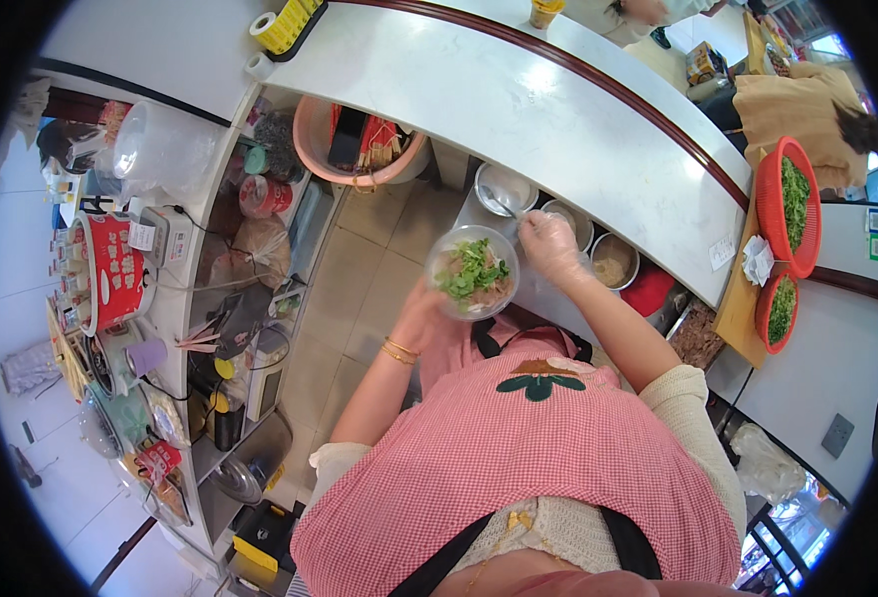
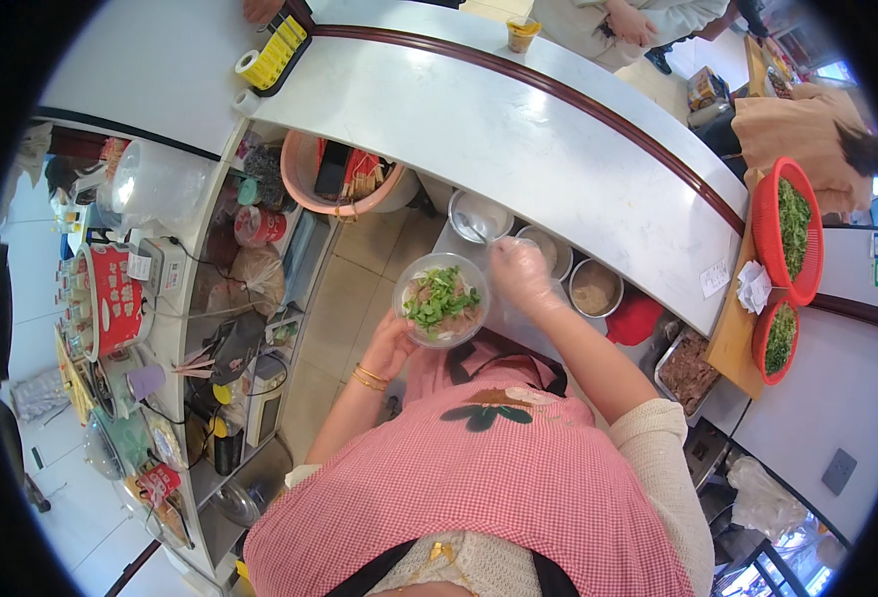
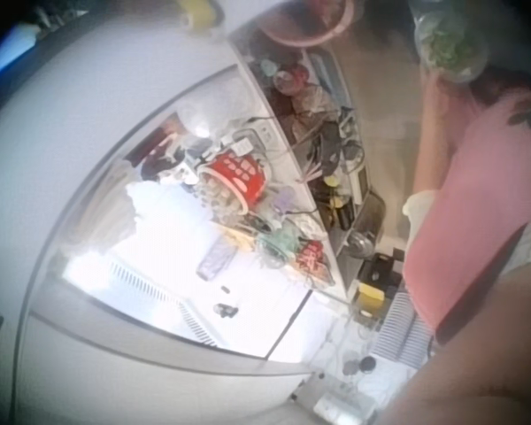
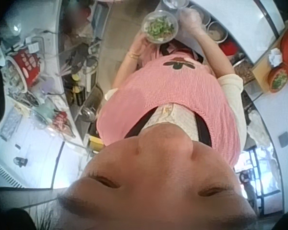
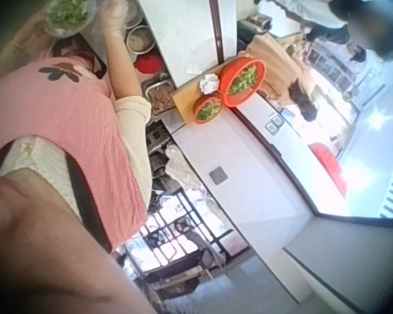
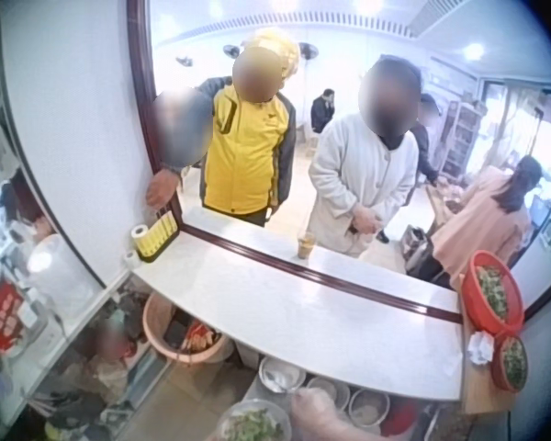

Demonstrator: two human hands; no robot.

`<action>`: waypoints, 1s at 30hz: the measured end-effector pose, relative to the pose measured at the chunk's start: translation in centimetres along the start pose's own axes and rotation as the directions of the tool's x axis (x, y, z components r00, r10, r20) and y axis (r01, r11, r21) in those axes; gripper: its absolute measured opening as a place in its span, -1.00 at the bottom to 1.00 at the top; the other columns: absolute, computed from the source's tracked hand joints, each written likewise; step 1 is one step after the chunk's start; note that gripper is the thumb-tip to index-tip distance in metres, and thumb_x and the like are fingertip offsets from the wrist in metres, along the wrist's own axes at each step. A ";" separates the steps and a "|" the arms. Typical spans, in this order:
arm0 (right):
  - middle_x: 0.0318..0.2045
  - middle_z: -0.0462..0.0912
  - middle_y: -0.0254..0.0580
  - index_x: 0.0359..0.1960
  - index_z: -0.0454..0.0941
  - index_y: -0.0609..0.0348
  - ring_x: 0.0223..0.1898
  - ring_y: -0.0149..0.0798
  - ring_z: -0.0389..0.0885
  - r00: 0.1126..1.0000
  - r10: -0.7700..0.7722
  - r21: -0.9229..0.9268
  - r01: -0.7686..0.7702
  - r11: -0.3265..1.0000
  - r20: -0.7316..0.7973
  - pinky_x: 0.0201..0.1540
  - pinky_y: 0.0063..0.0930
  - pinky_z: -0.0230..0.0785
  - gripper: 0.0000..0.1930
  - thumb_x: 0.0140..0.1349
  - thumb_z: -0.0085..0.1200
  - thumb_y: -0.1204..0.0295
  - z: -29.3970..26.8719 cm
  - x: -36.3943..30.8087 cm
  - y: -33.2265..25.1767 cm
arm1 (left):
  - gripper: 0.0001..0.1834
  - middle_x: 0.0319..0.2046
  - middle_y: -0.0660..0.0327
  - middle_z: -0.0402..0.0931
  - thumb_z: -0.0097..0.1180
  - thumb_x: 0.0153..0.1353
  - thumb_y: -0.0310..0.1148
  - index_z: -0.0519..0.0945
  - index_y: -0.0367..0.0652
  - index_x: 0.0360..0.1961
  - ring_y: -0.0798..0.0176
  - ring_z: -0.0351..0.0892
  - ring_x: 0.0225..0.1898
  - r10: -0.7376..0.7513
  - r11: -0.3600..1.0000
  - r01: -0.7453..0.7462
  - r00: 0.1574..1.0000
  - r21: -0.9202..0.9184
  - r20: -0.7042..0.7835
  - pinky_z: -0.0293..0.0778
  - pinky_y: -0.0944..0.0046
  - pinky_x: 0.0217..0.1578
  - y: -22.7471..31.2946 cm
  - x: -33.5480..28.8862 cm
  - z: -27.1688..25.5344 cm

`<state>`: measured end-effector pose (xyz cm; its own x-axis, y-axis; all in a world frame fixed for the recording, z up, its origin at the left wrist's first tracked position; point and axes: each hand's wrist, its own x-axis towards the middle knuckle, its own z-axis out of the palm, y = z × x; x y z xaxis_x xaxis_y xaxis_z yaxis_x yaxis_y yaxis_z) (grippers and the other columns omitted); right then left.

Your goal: The person assembles multiple noodle bowls by adding noodles, meat, and greens to containers, then ladling broth over them. The person also places a receipt and condiment packets into a plastic bag with the bowl and hands it to a customer.

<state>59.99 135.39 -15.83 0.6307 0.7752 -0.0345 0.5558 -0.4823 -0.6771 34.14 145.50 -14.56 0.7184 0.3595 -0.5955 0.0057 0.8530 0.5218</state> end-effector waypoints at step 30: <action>-0.47 0.62 0.15 -0.38 0.62 0.17 -0.35 0.21 0.61 0.979 0.179 -0.203 -0.196 0.959 -0.098 -0.25 0.05 0.44 -0.83 0.22 0.03 0.37 -12.8 -15.9 8.4 | -0.36 0.24 0.06 0.41 0.08 0.24 -0.46 0.23 -0.21 0.36 0.08 0.50 0.20 -0.074 0.996 0.068 0.991 0.052 0.110 0.52 0.05 0.17 -3.6 0.6 7.8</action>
<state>61.53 113.76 -11.57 0.7698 0.6329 -0.0831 0.5199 -0.6972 -0.4935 39.99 139.70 -12.05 0.7882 0.2517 -0.5616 0.0913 0.8546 0.5112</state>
